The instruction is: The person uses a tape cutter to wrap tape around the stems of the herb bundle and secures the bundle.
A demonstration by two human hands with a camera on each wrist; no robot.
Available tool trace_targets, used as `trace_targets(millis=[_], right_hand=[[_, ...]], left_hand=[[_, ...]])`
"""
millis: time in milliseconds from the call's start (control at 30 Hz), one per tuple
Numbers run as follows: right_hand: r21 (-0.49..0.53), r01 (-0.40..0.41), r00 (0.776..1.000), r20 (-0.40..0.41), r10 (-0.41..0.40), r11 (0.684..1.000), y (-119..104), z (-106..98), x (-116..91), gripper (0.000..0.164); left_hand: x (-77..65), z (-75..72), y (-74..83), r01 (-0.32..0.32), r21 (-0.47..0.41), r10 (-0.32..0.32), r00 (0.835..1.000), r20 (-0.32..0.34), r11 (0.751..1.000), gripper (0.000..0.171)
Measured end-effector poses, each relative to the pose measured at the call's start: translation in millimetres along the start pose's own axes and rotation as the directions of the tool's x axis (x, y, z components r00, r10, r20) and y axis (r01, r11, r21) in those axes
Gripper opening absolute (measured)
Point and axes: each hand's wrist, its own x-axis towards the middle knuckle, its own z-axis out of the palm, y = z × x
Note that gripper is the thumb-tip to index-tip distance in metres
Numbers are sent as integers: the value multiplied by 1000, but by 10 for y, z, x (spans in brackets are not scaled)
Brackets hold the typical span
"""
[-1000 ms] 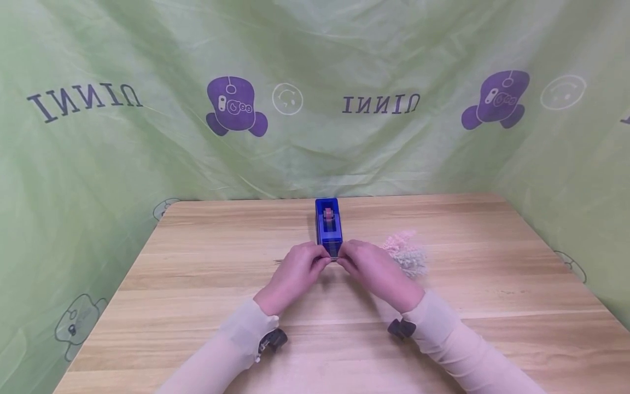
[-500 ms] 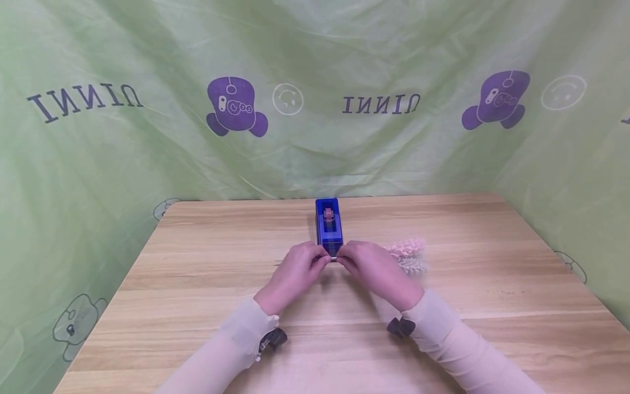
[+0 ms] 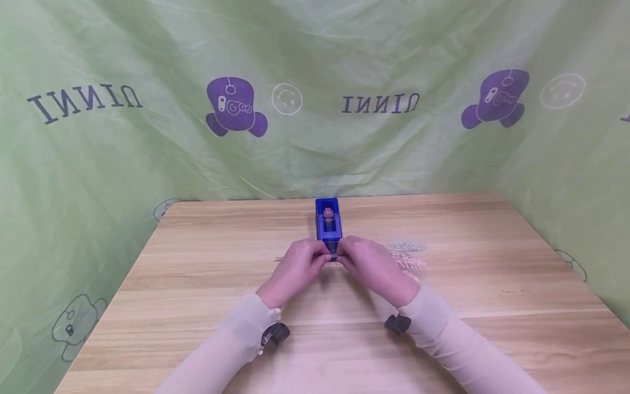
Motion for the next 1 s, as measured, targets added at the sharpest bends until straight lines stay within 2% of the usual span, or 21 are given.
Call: trace_targets(millis=[100, 233, 433, 567, 800, 1000], right_hand=[[21, -23, 1000, 14, 23, 1000, 14, 0, 7, 9], [111, -90, 994, 72, 82, 990, 25, -23, 25, 6], [236, -229, 967, 170, 192, 944, 35, -51, 95, 20], [281, -298, 949, 191, 251, 912, 41, -56, 168, 27], [349, -363, 926, 236, 294, 864, 71, -16, 252, 27], [381, -365, 926, 239, 290, 849, 98, 28, 278, 27]], left_hand=[[12, 5, 4, -9, -24, 8, 1000, -13, 1000, 6], [17, 15, 1, -16, -43, 15, 999, -33, 999, 5], [21, 41, -19, -35, -38, 33, 998, -59, 999, 5], [23, 47, -21, -34, -48, 31, 998, -62, 998, 5], [25, 69, -38, -21, -64, 18, 998, -53, 998, 5], [24, 80, -45, -31, -60, 28, 998, -55, 998, 5]])
